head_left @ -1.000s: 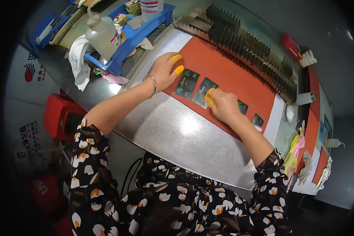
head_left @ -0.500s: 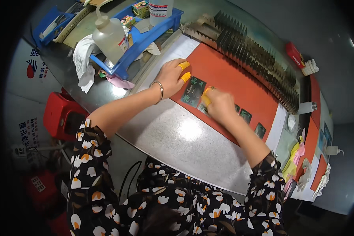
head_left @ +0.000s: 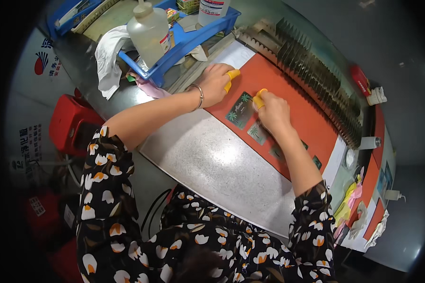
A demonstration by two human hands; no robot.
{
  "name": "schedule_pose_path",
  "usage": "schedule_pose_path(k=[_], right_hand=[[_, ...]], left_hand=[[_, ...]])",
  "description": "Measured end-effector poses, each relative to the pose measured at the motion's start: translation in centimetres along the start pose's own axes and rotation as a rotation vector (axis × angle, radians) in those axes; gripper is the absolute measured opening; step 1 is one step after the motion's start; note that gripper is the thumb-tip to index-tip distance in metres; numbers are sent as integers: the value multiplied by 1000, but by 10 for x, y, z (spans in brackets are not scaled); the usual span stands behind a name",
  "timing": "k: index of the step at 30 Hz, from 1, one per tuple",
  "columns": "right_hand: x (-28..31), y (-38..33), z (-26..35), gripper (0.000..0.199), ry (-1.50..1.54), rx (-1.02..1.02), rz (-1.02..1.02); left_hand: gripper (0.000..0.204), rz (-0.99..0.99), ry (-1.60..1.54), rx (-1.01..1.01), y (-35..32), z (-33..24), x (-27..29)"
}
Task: The person repeatedly wipes small rectangular cards with a white cloth. They pick up cards from a stack, wipe them individually, and place them on a red mat. The person occasionally dips the cloth into a small container of liquid to re-wet it before continuing the cleaning process.
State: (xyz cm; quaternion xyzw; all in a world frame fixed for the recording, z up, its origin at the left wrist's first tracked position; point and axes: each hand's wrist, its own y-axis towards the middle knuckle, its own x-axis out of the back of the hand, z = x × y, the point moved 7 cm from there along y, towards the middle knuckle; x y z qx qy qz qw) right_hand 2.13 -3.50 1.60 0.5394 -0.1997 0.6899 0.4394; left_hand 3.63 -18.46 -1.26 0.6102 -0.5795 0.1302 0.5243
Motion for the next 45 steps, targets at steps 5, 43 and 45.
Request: schedule_pose_path(k=[5, 43, 45], right_hand=[[-20, -38, 48, 6, 76, 341, 55], [-13, 26, 29, 10, 88, 227, 121], [-22, 2, 37, 11, 95, 321, 127]], left_hand=[[42, -28, 67, 56, -8, 6, 2], [35, -48, 51, 12, 0, 4, 9], [35, -35, 29, 26, 1, 4, 7]])
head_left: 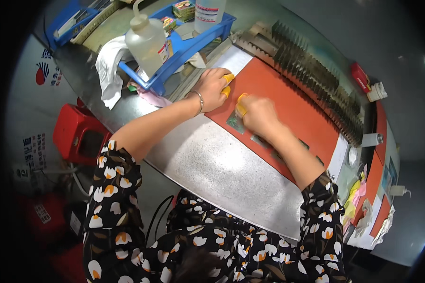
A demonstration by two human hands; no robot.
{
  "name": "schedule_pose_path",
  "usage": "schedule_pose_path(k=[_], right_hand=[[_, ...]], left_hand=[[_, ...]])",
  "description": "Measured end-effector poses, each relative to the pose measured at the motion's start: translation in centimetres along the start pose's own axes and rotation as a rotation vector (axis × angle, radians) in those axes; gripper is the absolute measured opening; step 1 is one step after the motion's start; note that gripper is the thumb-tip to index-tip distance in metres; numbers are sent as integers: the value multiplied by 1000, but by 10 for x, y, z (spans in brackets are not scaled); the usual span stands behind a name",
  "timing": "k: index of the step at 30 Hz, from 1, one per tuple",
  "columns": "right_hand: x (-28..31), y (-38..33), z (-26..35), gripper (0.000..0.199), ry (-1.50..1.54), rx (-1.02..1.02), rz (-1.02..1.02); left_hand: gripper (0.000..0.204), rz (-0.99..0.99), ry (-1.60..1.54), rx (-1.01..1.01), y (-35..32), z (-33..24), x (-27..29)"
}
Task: The person repeatedly wipes small rectangular cards with a white cloth. They pick up cards from a stack, wipe them individually, and place them on a red mat. The person occasionally dips the cloth into a small container of liquid to re-wet it before continuing the cleaning process.
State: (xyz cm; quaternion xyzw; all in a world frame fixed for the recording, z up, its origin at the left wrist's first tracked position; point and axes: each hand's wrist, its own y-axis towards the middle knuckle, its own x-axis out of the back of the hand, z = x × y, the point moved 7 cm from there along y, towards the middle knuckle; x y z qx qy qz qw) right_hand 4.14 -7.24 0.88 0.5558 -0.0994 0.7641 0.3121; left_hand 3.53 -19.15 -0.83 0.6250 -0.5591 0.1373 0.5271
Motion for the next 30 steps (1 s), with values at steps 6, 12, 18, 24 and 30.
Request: schedule_pose_path(k=[6, 12, 18, 24, 30], right_hand=[[23, -59, 60, 7, 93, 218, -32], [187, -190, -39, 6, 659, -467, -416], [319, -323, -139, 20, 270, -957, -713], [366, -376, -263, 16, -527, -901, -585], [346, -320, -313, 12, -813, -805, -325]], left_hand=[[32, -3, -1, -33, -1, -2, 0], [29, -86, 28, -32, 4, 0, -13], [38, 41, 18, -57, -9, 8, -2], [41, 137, 26, -41, 6, -14, -6], [42, 161, 49, -10, 3, -10, -5]])
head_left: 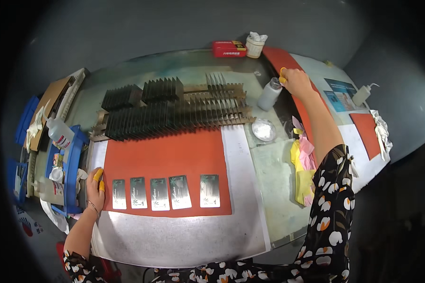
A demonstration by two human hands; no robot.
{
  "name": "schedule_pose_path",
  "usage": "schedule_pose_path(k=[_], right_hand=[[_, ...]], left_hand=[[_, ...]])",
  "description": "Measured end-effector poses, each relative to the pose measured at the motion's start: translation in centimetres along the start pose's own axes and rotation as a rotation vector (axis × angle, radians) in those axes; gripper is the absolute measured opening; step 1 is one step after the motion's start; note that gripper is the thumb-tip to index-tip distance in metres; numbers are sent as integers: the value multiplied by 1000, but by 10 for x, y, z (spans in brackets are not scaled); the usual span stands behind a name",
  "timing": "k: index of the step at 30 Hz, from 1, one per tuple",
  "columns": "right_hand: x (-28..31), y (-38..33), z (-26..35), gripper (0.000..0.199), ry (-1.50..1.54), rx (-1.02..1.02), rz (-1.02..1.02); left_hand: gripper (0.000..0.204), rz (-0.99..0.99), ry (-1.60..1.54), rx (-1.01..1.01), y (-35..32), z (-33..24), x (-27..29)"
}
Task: The person repeatedly wipes small rectangular cards with a white cloth. They pick up cards from a stack, wipe them individually, and place them on a red mat. The person occasionally dips the cloth into a small container of liquid to re-wet it before continuing the cleaning process.
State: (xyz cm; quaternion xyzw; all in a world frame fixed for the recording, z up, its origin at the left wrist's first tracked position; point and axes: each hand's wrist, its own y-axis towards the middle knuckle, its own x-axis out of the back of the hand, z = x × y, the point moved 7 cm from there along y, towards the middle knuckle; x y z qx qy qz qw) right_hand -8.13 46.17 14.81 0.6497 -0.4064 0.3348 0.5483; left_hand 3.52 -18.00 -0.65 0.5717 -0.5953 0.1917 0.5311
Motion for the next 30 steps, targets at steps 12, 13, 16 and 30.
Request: schedule_pose_path(k=[12, 13, 16, 30], right_hand=[[-26, 16, 10, 12, -12, 70, 75], [-25, 14, 10, 11, -11, 73, 83], [-24, 14, 0, 9, -73, 112, -30], [-75, -122, 12, 17, 418, -293, 241]], left_hand=[[43, 30, 30, -18, 2, -11, 4], [43, 37, 23, -8, 4, -11, 4], [43, 45, 9, 5, 6, -11, 3], [41, 61, 11, -12, 7, -2, -5]])
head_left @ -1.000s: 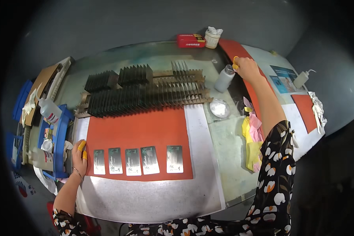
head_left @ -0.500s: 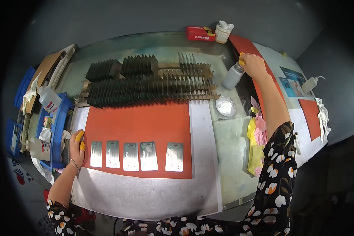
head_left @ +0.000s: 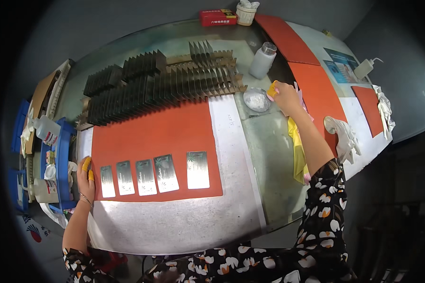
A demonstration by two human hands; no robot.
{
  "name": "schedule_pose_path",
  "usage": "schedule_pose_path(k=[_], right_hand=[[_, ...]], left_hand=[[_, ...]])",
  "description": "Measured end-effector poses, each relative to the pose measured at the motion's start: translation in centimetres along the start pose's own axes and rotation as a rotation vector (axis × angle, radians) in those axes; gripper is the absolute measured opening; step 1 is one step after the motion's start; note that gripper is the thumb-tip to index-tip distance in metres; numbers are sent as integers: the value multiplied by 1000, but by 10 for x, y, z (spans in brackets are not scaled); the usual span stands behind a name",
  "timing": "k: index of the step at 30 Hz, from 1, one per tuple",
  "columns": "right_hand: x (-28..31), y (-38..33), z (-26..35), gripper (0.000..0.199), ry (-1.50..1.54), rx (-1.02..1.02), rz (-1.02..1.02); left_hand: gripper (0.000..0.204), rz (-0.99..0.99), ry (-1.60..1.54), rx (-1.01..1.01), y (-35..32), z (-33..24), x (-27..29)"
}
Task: The person repeatedly wipes small rectangular cards with a white cloth. They pick up cards from a stack, wipe them individually, and place them on a red mat. The person occasionally dips the cloth into a small container of liquid to re-wet it before continuing the cleaning process.
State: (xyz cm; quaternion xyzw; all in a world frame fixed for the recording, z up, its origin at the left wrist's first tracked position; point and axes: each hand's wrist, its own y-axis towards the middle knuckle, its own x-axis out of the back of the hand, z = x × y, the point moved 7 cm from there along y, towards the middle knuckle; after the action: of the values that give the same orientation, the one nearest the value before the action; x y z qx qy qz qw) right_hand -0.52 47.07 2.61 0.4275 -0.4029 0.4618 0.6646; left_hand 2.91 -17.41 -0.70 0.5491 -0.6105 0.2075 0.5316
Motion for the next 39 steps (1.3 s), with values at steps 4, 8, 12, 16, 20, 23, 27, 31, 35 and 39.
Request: schedule_pose_path(k=[4, 8, 12, 16, 20, 23, 27, 31, 35, 39], right_hand=[[-22, 8, -3, 16, -3, 3, -40], [-47, 21, -10, 15, -101, 109, -116], [-23, -3, -12, 19, -109, 41, -158], [20, -39, 53, 22, 55, 146, -138], [3, -122, 135, 22, 258, 294, 171], [-23, -148, 189, 12, 414, 528, 267], [-55, -141, 192, 10, 258, 574, 229], [-50, -185, 208, 8, 230, 677, 285], [-51, -127, 198, 14, 99, 532, 152], [-62, -181, 228, 11, 201, 761, 232]], left_hand=[[40, -12, -13, 8, -6, 5, 3], [38, -44, 12, 41, -11, 13, 3], [38, -29, 37, -20, 6, -10, 2], [39, -26, 49, 7, -4, -8, 8], [38, -55, 18, -4, -9, -7, 10], [38, -38, -39, -16, 0, -8, 6], [37, -71, -69, -57, 0, -5, 5], [36, -98, -9, -90, -3, 6, 4], [36, -86, -27, -49, -1, -9, 4], [35, -101, 21, -57, -10, 6, 6]])
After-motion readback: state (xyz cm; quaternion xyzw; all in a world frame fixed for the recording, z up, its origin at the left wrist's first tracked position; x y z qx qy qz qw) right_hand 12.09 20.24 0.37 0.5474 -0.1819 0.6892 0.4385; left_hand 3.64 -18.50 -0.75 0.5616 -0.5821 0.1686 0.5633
